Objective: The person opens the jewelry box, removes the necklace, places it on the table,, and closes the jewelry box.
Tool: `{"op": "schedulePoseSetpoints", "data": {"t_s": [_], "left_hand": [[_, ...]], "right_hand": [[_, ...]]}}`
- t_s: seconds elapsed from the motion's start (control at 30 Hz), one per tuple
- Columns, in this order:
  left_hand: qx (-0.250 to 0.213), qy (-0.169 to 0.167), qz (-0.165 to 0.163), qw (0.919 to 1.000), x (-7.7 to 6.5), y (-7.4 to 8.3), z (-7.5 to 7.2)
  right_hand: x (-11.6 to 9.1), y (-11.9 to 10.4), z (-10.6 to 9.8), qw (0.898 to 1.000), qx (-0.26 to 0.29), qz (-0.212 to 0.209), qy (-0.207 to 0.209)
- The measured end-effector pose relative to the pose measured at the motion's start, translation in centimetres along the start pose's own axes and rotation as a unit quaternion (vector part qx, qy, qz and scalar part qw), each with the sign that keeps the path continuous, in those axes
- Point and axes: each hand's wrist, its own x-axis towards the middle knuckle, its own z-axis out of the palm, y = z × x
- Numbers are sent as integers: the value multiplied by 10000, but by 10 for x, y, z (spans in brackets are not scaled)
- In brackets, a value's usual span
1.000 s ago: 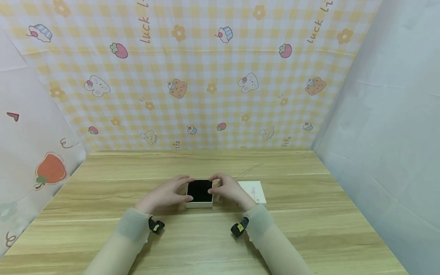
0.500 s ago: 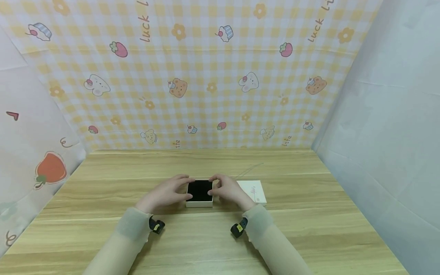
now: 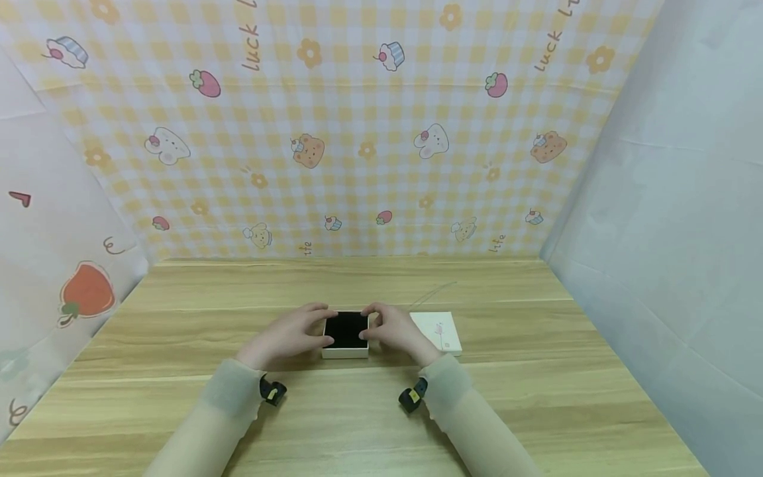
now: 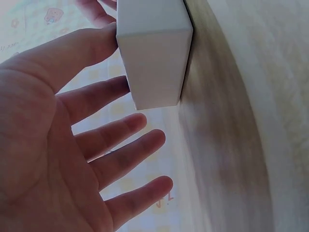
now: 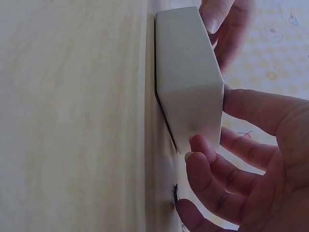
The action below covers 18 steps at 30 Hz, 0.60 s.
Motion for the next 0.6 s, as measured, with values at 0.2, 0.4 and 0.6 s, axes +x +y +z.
{"op": "schedulePoseSetpoints", "data": {"t_s": [0.2,0.4,0.6], "left_hand": [[165,7,7,9999,1,-2,3],[237,20,55,9997,2,-1,4],[346,105,92,9993,4,-1,6]], "right_hand": [[-1,-2,1,9997,-186,-130,-11],[-2,-4,2,9994,-325,-100,21],[-2,-4,4,9988,-479,-87,67]]}}
